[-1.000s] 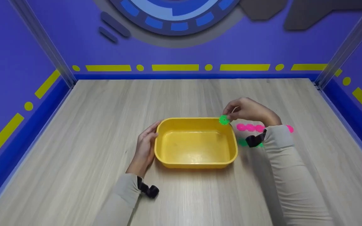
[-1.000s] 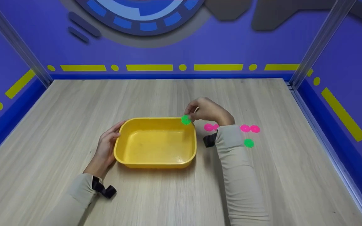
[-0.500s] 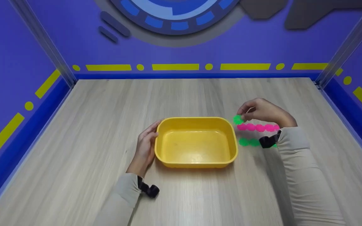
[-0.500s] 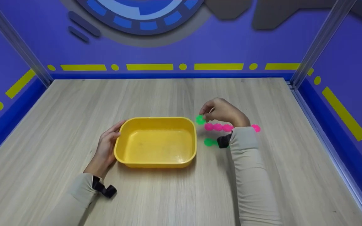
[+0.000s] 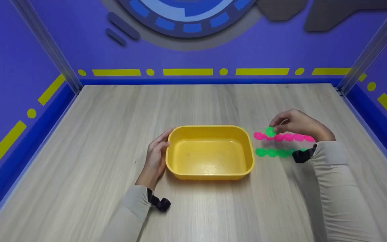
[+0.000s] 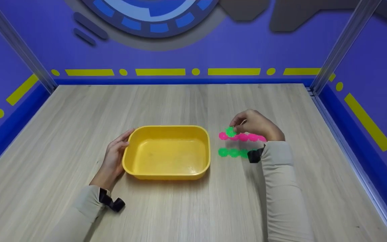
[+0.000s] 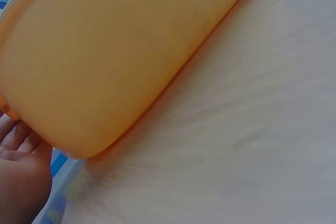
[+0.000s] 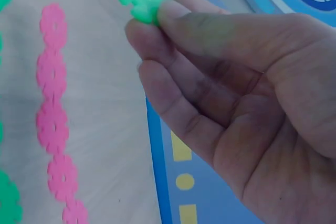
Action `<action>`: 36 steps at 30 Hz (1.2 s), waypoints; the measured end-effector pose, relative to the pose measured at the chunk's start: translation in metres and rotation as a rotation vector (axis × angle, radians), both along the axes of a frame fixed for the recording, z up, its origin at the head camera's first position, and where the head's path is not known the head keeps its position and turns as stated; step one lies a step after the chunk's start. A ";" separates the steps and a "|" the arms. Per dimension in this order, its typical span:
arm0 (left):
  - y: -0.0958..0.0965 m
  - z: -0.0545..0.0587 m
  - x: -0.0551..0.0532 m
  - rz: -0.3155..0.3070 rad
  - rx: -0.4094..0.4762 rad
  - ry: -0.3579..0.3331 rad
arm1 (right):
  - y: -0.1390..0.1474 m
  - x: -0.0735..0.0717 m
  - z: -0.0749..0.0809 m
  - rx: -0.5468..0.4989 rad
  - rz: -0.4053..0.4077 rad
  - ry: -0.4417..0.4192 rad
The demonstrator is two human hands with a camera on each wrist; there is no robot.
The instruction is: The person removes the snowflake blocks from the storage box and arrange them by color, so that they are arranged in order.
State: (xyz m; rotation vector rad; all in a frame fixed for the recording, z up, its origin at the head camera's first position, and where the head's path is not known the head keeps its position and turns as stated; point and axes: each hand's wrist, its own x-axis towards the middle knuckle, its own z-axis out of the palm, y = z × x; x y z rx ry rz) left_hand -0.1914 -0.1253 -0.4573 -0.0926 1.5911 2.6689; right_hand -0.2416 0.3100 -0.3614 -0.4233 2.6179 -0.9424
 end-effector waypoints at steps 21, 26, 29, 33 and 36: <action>0.001 0.001 0.000 -0.005 0.027 -0.002 | 0.057 0.015 -0.014 0.066 -0.074 -0.001; 0.001 0.001 -0.001 -0.001 0.011 -0.003 | 0.070 0.019 -0.020 0.070 -0.088 0.006; 0.001 0.001 -0.001 0.005 0.008 -0.005 | 0.077 0.021 -0.023 0.061 -0.094 0.000; 0.001 0.001 0.000 0.001 0.015 -0.001 | 0.084 0.022 -0.025 0.076 -0.108 -0.004; 0.000 0.001 0.000 -0.010 0.016 0.005 | 0.089 0.024 -0.026 0.086 -0.112 -0.002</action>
